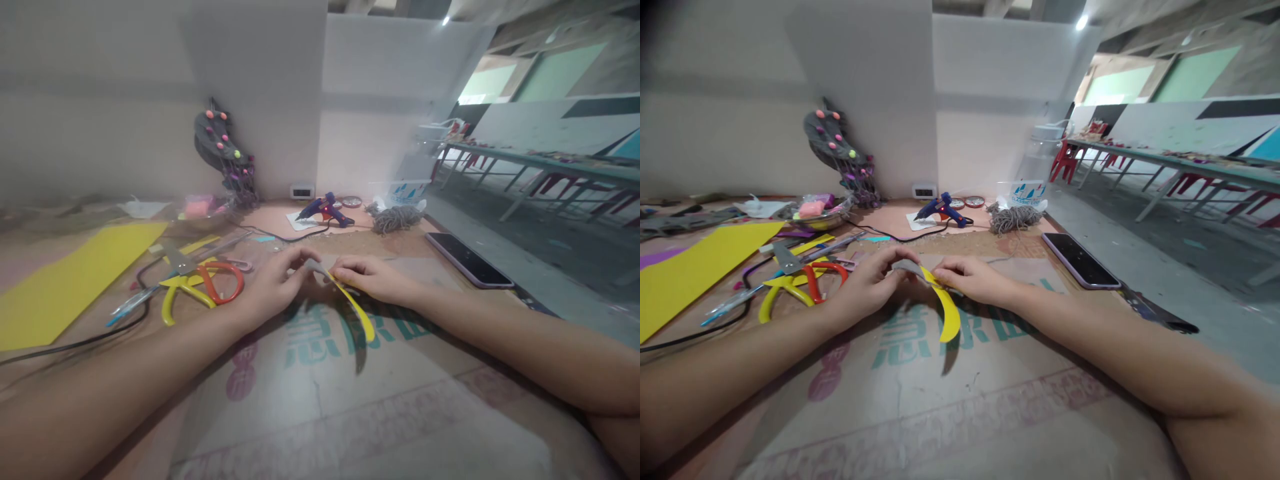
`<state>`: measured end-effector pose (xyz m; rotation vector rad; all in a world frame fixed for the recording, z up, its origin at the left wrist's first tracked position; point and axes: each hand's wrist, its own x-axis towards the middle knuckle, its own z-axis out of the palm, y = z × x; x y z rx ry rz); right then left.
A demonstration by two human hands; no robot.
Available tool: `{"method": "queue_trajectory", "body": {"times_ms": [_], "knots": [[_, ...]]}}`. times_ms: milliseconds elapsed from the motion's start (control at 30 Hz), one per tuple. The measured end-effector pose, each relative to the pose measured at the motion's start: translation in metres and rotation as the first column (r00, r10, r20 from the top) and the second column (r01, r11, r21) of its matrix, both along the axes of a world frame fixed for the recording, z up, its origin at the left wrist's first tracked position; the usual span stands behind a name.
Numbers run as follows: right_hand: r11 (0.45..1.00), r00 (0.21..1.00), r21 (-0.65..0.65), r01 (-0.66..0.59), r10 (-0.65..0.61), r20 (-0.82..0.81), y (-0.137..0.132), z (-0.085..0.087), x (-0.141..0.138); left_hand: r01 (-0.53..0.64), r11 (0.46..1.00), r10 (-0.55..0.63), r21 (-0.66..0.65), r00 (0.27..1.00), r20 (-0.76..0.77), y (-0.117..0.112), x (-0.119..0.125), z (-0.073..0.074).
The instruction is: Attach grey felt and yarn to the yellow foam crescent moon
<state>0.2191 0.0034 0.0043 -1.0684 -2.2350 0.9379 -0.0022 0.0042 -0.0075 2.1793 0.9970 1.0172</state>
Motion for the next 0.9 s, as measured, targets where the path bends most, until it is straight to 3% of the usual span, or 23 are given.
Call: {"method": "queue_trajectory", "body": {"times_ms": [233,400,567,667,833,900], "knots": [[0.966,0.976,-0.244,0.086,-0.131,-0.175,-0.0002,-0.0058,0.0016,0.081,0.992,-0.08,-0.102,0.997,0.011,0.0021,0.0021,0.0033],[0.975,0.973,-0.166,0.147,-0.173,-0.151,-0.0035,-0.0056,-0.0009,0.16,0.966,-0.162,-0.204,0.987,0.007,0.0043,0.0039,0.0061],[0.969,0.96,-0.147,0.197,-0.222,-0.173,-0.0065,-0.0031,-0.0022,0.185,0.948,-0.173,-0.259,0.983,0.066,0.0054,0.0025,0.0044],[0.976,0.967,-0.105,0.19,-0.205,-0.15,-0.0079,-0.0029,-0.0024,0.153,0.947,-0.129,-0.283,0.987,0.1,0.0052,0.0023,0.001],[0.991,0.988,0.016,0.133,-0.132,-0.078,-0.0089,-0.0042,-0.0024,0.057,0.885,-0.017,-0.462,0.996,0.091,0.0076,0.0047,-0.0023],[0.992,0.99,0.02,0.127,-0.126,-0.059,-0.0084,-0.0052,-0.0025,0.004,0.892,0.036,-0.452,0.996,0.079,0.0097,0.0059,-0.0018]]}}
